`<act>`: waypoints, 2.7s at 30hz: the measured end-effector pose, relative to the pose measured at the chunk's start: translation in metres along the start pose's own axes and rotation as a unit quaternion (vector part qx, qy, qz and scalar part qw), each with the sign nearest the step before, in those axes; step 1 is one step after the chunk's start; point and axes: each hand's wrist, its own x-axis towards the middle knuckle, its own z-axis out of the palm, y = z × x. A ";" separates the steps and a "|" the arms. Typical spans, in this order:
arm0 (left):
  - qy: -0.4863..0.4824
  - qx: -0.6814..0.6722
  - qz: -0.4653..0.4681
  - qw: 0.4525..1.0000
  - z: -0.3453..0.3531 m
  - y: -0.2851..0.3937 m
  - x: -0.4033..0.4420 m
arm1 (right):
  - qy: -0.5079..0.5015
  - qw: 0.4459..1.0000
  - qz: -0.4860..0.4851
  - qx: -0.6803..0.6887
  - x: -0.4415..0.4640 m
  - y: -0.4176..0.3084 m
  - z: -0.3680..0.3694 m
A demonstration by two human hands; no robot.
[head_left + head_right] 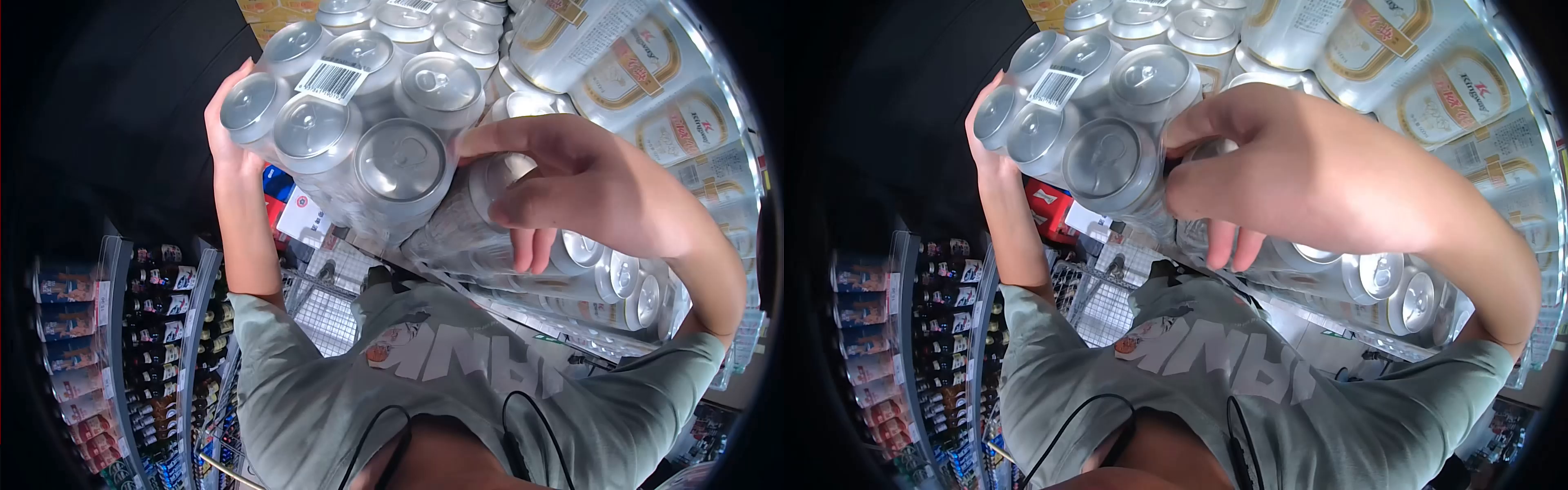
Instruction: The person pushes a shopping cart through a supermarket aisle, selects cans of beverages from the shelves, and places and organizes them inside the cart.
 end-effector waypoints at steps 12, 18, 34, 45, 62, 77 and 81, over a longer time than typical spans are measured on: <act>-0.026 0.044 0.120 0.991 -0.011 -0.031 -0.005 | 0.250 0.751 -0.251 -0.558 -0.001 0.025 0.023; 0.108 0.134 0.207 0.963 -0.004 -0.066 -0.034 | 0.218 0.690 -0.410 -0.556 0.016 0.039 0.021; 0.119 0.478 0.231 0.839 -0.058 -0.142 -0.160 | 0.226 0.616 -0.470 -0.590 0.026 0.069 0.025; 0.236 0.676 -0.079 0.694 -0.185 -0.108 -0.512 | 0.251 0.575 -0.421 -0.655 0.020 0.084 0.043; 0.601 0.730 -0.273 0.179 -0.263 -0.025 -0.858 | 0.375 0.532 -0.378 -0.658 0.033 0.091 0.076; 0.721 0.535 -0.301 0.321 -0.282 0.031 -0.895 | -0.140 0.960 -0.229 -0.077 0.229 0.203 0.303; 0.730 0.518 -0.284 0.343 -0.299 0.025 -0.920 | -0.133 0.947 -0.177 -0.235 0.396 0.354 0.337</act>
